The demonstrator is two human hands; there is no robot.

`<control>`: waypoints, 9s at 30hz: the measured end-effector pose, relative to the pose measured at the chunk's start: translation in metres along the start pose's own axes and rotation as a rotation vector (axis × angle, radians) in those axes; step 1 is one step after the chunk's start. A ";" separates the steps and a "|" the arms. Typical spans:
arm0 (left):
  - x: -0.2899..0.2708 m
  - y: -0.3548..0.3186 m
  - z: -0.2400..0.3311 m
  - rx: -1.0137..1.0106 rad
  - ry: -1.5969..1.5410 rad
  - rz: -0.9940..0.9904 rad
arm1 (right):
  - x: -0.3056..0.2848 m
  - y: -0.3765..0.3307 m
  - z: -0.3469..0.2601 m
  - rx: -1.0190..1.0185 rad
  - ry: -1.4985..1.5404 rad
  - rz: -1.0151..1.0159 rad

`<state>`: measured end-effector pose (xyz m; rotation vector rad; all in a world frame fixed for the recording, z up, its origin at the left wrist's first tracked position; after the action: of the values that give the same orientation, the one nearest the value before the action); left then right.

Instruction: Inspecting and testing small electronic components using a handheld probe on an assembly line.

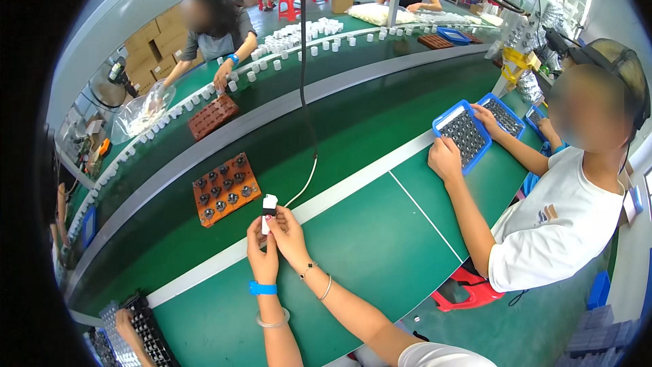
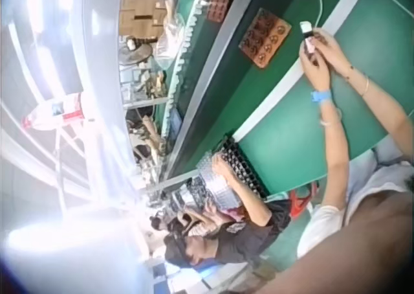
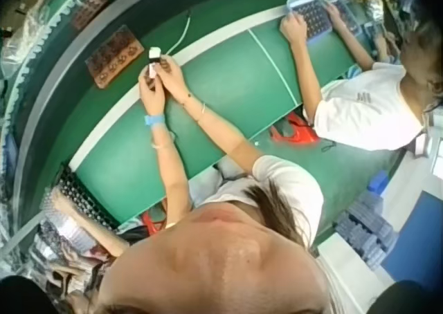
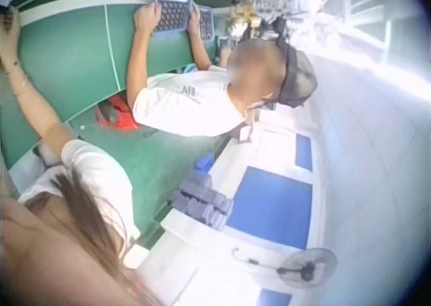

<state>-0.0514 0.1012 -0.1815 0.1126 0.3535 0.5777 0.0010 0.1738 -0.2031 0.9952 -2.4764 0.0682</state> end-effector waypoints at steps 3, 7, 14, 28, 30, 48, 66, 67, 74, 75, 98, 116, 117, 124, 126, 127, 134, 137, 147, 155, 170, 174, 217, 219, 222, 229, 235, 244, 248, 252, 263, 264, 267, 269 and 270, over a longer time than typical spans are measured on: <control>0.003 -0.012 0.009 0.005 0.014 -0.025 | -0.003 -0.002 -0.002 -0.014 0.006 -0.004; -0.001 -0.023 0.003 0.007 0.015 -0.018 | -0.001 0.000 -0.001 -0.020 -0.002 -0.022; -0.011 -0.019 -0.001 0.011 -0.034 -0.007 | 0.006 0.000 -0.007 -0.008 -0.023 -0.032; -0.022 -0.014 -0.017 -0.023 -0.110 0.058 | 0.015 -0.010 -0.003 0.013 -0.060 -0.173; -0.026 -0.014 -0.020 -0.016 -0.108 0.058 | 0.019 -0.010 -0.001 0.007 -0.081 -0.190; -0.050 -0.020 -0.042 0.012 -0.074 0.094 | 0.038 -0.007 0.023 0.034 -0.154 -0.230; -0.072 -0.020 -0.051 -0.011 -0.091 0.074 | 0.057 -0.003 0.037 0.037 -0.170 -0.217; -0.073 -0.020 -0.050 -0.013 -0.100 0.067 | 0.057 -0.003 0.039 0.034 -0.170 -0.218; -0.081 -0.020 -0.063 -0.022 -0.084 0.054 | 0.064 -0.001 0.049 0.007 -0.126 -0.189; -0.083 -0.019 -0.065 -0.021 -0.085 0.051 | 0.065 0.000 0.051 0.018 -0.137 -0.196; -0.018 0.018 -0.027 -0.193 -0.227 -0.356 | 0.166 -0.122 -0.055 -0.200 -0.329 -0.522; -0.030 -0.002 -0.020 -0.434 -0.440 -0.552 | 0.114 -0.172 -0.110 -0.224 -0.375 -0.183; -0.043 -0.012 -0.024 -0.470 -0.492 -0.543 | 0.096 -0.174 -0.104 -0.291 -0.328 -0.060; -0.131 -0.097 0.003 -0.615 -0.577 -0.386 | 0.017 -0.168 -0.124 -0.415 -0.421 0.473; -0.141 -0.122 -0.003 -0.575 -0.663 -0.236 | 0.005 -0.165 -0.105 -0.356 -0.382 0.454; -0.145 -0.139 -0.004 -0.588 -0.660 -0.234 | 0.007 -0.163 -0.094 -0.315 -0.362 0.436; -0.177 -0.208 0.037 -0.687 -0.617 0.057 | 0.045 -0.135 -0.054 -0.154 -0.170 0.167; -0.190 -0.221 0.044 -0.654 -0.204 0.006 | 0.050 -0.130 -0.050 -0.117 -0.160 0.105; -0.091 -0.070 0.080 0.071 0.568 -0.348 | 0.002 -0.090 -0.063 -0.089 -0.568 -0.108; -0.047 -0.034 0.055 0.190 0.682 -0.436 | -0.029 -0.088 -0.053 0.020 -0.547 -0.245; -0.043 -0.027 0.050 0.243 0.771 -0.435 | -0.030 -0.088 -0.055 -0.066 -0.169 -0.078; -0.043 -0.029 0.040 0.194 0.752 -0.483 | -0.035 -0.092 -0.050 -0.019 -0.244 -0.121; -0.012 -0.027 0.037 0.211 0.650 -0.470 | -0.079 -0.087 -0.048 -0.042 -0.151 -0.060; -0.013 -0.027 0.032 0.196 0.663 -0.473 | -0.077 -0.095 -0.047 0.018 -0.167 -0.069; -0.018 -0.029 0.035 0.115 0.717 -0.462 | -0.068 -0.108 -0.040 0.056 -0.113 -0.131; -0.014 -0.034 0.031 0.056 0.668 -0.457 | -0.073 -0.125 -0.034 0.057 -0.183 -0.201; -0.018 -0.045 0.041 0.093 0.645 -0.393 | -0.070 -0.130 -0.039 0.063 -0.258 -0.220; -0.015 -0.054 0.037 0.251 0.694 -0.471 | -0.061 -0.117 -0.047 0.023 -0.498 -0.179; -0.016 -0.054 0.052 0.314 0.566 -0.422 | -0.058 -0.117 -0.046 0.068 -0.512 -0.283; -0.019 -0.059 0.055 0.308 0.585 -0.397 | -0.051 -0.120 -0.043 0.048 -0.414 -0.209; -0.021 -0.067 0.025 0.281 0.697 -0.426 | -0.062 -0.133 -0.053 0.000 -0.308 -0.125; -0.023 -0.067 0.027 0.265 0.646 -0.413 | -0.062 -0.135 -0.054 0.005 -0.309 -0.125; -0.028 -0.074 0.039 0.275 0.630 -0.441 | -0.060 -0.140 -0.053 0.016 -0.396 -0.219; -0.025 -0.080 0.040 0.326 0.662 -0.514 | -0.061 -0.141 -0.050 0.039 -0.471 -0.269; -0.023 -0.082 0.037 0.324 0.661 -0.513 | -0.061 -0.142 -0.047 0.059 -0.548 -0.316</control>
<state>-0.0145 0.0200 -0.1562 0.1341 1.0834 0.0253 0.1529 0.1180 -0.2053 1.5922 -2.7586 -0.2696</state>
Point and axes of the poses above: each hand's wrist, its own y-axis towards the middle knuckle, its own x-axis out of the palm, z = x × y, the point moved 3 cm from there along y, towards the middle knuckle, and after that the axes turned 15 degrees about -z, right-handed, at the moved point
